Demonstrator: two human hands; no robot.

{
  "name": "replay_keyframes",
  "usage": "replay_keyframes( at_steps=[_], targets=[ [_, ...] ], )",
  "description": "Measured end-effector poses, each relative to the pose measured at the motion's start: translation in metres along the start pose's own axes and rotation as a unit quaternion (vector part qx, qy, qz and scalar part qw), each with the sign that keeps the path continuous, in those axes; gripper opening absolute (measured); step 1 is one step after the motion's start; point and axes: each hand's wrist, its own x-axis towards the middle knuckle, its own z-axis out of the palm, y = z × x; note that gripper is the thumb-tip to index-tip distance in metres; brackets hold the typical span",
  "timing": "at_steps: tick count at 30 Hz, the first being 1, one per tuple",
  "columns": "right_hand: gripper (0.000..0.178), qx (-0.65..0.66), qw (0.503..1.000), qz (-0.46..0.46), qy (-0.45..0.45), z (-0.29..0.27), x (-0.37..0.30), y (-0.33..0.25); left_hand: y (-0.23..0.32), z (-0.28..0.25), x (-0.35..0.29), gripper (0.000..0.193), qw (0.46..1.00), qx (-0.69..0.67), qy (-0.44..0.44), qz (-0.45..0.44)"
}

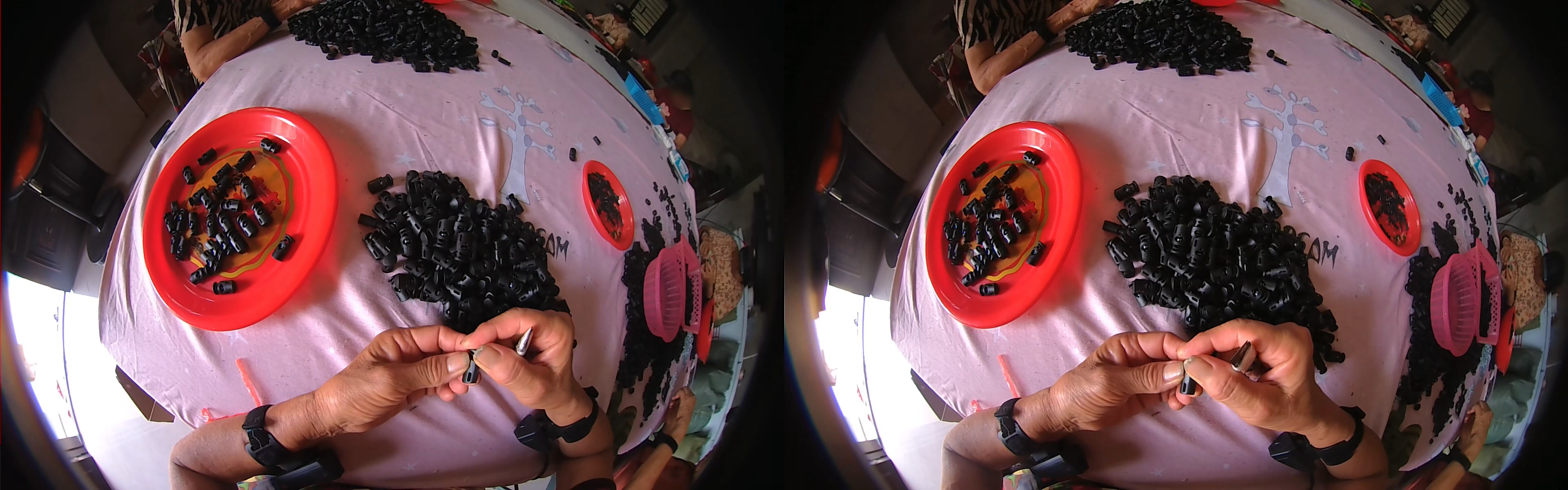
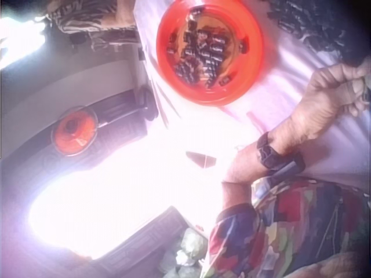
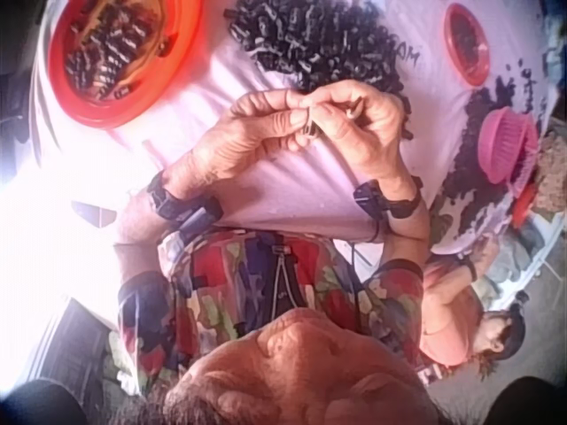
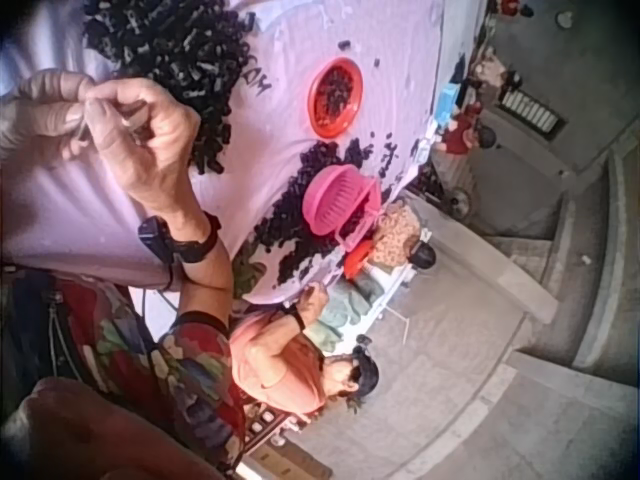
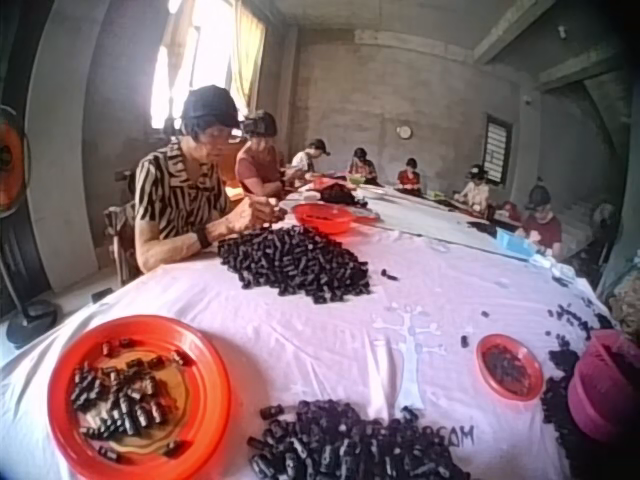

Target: The recorder and others are seated around a table assembling small black plastic components by hand.

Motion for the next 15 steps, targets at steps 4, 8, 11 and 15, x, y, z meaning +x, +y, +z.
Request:
replay_keyframes(
  at_steps=[4, 8, 11, 15],
  targets=[
    [0.012, 0.057, 0.998, 0.002, 0.007, -0.0001, -0.0012, 0.0029, 0.0005, 0.0002, 0.0002, 0.023, 0.999, -0.030, -0.010, -0.003],
    [0.015, 0.055, 0.998, -0.003, -0.006, -0.0050, -0.0019, 0.0048, 0.0001, -0.0008, 0.0007, 0.023, 0.999, -0.052, -0.015, -0.007],
    [0.016, 0.045, 0.999, 0.003, -0.011, -0.0046, -0.0013, 0.0023, 0.0007, -0.0014, 0.0006, 0.023, 0.998, -0.061, -0.017, -0.015],
    [0.015, -0.044, 0.998, 0.010, -0.043, -0.0068, -0.0004, -0.0033, 0.0016, -0.0021, -0.0014, 0.023, 0.997, -0.067, -0.015, -0.018]
  ],
)
